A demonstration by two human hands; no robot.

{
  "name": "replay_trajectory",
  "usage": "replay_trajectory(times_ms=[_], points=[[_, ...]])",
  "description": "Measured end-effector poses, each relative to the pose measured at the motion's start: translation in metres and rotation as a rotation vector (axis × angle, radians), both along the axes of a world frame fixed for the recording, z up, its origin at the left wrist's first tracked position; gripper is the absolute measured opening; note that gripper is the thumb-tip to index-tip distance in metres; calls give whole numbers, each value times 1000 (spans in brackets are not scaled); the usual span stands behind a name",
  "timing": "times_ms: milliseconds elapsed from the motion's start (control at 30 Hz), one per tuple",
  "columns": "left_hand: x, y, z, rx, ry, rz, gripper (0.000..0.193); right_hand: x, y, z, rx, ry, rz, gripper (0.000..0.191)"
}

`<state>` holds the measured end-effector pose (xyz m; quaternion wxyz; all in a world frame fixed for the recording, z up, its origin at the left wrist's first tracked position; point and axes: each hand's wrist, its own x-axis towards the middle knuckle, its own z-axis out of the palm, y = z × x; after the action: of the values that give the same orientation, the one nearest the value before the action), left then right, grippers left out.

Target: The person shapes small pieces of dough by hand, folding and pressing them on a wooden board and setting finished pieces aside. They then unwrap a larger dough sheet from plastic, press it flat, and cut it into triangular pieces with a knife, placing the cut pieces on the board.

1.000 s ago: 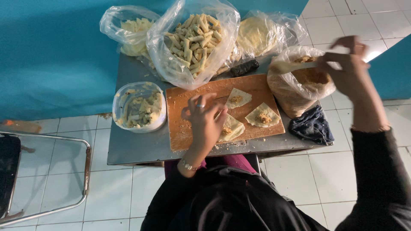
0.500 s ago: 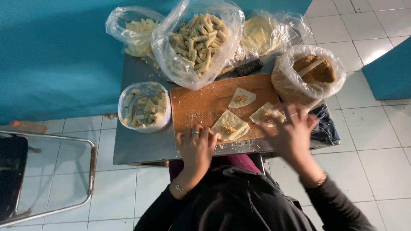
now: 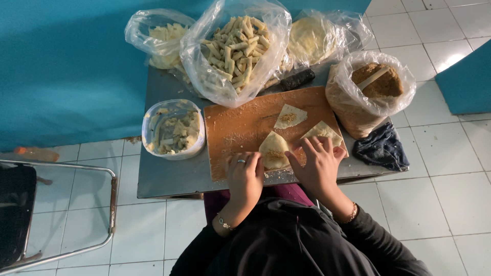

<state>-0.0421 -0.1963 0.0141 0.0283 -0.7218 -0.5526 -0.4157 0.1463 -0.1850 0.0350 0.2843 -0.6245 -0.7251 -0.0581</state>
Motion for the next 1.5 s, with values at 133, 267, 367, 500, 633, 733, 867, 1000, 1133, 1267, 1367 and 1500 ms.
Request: replay_trajectory(times_ms=[133,267,367,500,633,733,867,1000,1133,1267,1367,1500], points=[[10,6,-2,38,-92,-30,21,-5,-1,-2,-14,110,39,29],[19,10,-2,24,-150,-134,22,-6,-3,-3,76,149,120,29],[20,11,-1,8,-143,-220,26,-5,-4,-5,59,182,140,35],[16,8,1,-10,-124,-272,31,-4,-7,-9,49,183,194,35],[10,10,5,-31,-95,-336,32,-6,-9,-13,27,172,229,32],[1,15,9,-56,-33,-418,30,-3,-7,-12,-18,168,256,34],[-15,23,15,-57,65,-505,33,12,2,-4,-70,134,379,47],[-25,30,17,-164,115,-589,37,27,11,5,-182,142,483,65],[-25,38,16,-149,73,-628,26,35,16,3,-153,69,565,63],[-23,40,13,-100,23,-598,16,36,18,-12,-90,112,560,63],[-21,38,11,-105,-18,-556,14,31,17,-24,-27,166,552,35],[-13,38,9,-197,-40,-461,15,18,15,-32,17,165,349,27]])
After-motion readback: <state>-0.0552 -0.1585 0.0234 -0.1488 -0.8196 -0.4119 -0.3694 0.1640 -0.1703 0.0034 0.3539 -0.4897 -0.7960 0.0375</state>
